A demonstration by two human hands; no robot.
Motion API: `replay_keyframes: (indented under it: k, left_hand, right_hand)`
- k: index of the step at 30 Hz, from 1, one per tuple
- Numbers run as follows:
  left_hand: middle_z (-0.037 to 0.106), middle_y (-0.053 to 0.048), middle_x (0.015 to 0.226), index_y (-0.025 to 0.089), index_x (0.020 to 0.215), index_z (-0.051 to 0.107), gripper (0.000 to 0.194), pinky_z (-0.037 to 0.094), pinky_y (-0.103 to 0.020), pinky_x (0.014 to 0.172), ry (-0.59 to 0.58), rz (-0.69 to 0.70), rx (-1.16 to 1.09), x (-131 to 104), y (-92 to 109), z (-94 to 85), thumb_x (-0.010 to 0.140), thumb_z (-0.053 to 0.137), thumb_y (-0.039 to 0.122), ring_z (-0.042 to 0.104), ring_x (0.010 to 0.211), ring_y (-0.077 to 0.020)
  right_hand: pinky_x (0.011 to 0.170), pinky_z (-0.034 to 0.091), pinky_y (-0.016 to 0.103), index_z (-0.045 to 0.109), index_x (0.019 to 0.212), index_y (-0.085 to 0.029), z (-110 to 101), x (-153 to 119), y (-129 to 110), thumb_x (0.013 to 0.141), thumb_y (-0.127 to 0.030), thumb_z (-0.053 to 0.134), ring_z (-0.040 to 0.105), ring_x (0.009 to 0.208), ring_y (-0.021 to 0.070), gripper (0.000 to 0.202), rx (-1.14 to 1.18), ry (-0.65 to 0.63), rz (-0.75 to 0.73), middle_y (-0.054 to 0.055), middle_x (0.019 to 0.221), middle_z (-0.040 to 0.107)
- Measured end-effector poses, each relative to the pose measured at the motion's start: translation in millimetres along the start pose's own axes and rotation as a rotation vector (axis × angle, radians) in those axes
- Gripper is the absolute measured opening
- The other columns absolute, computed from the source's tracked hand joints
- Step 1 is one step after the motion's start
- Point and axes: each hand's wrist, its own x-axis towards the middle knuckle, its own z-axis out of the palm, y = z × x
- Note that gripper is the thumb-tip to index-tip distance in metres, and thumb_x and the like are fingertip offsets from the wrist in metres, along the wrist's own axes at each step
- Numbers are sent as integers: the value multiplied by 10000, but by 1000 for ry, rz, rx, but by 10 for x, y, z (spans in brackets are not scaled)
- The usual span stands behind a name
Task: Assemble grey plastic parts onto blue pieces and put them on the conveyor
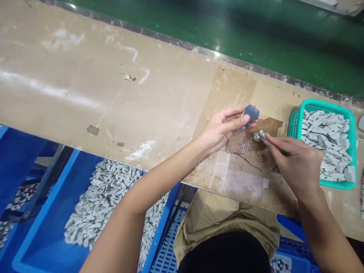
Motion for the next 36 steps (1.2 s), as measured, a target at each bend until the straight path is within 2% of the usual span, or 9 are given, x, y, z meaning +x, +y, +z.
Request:
replay_keyframes:
  k: [4, 12, 19, 27, 36]
  left_hand:
    - [736, -43, 1086, 174, 1006, 760, 296, 471, -384, 1094, 15, 19, 48, 1, -27, -2, 761, 895, 267, 690, 1072, -205]
    - [732, -46, 1070, 159, 996, 745, 313, 485, -369, 1064, 34, -28, 101, -7, -51, 10, 748, 894, 281, 663, 1141, -225]
    - [732, -44, 1031, 146, 995, 734, 321, 485, -373, 1070, 49, -26, 145, -12, -46, 15, 741, 904, 246, 676, 1099, -213]
    - [737, -46, 1025, 146, 979, 724, 370, 525, -353, 1017, 23, -12, 208, -23, -49, 20, 722, 924, 323, 696, 1038, -201]
    - [733, -47, 1045, 147, 1002, 716, 343, 514, -351, 1030, 20, -22, 264, -33, -38, 26, 756, 893, 307, 687, 1050, -197]
  right_hand:
    - [683, 585, 307, 785, 1021, -211, 39, -4, -16, 966, -211, 712, 746, 824, 208, 91, -25, -30, 9, 19, 941, 777]
    - [680, 576, 333, 790, 1082, -254, 49, -14, -20, 1000, -237, 664, 731, 810, 213, 151, -59, -64, 15, 18, 952, 770]
    - [673, 555, 335, 784, 1059, -174, 44, -6, -35, 967, -170, 696, 720, 803, 207, 128, -51, -88, 20, 43, 945, 763]
    - [668, 544, 334, 779, 1042, -152, 35, -4, -49, 957, -147, 702, 716, 802, 202, 115, -45, -95, 10, 48, 931, 761]
    - [651, 532, 353, 777, 1066, -165, 52, -8, -29, 970, -156, 686, 713, 813, 223, 133, -57, -120, 13, 53, 948, 757]
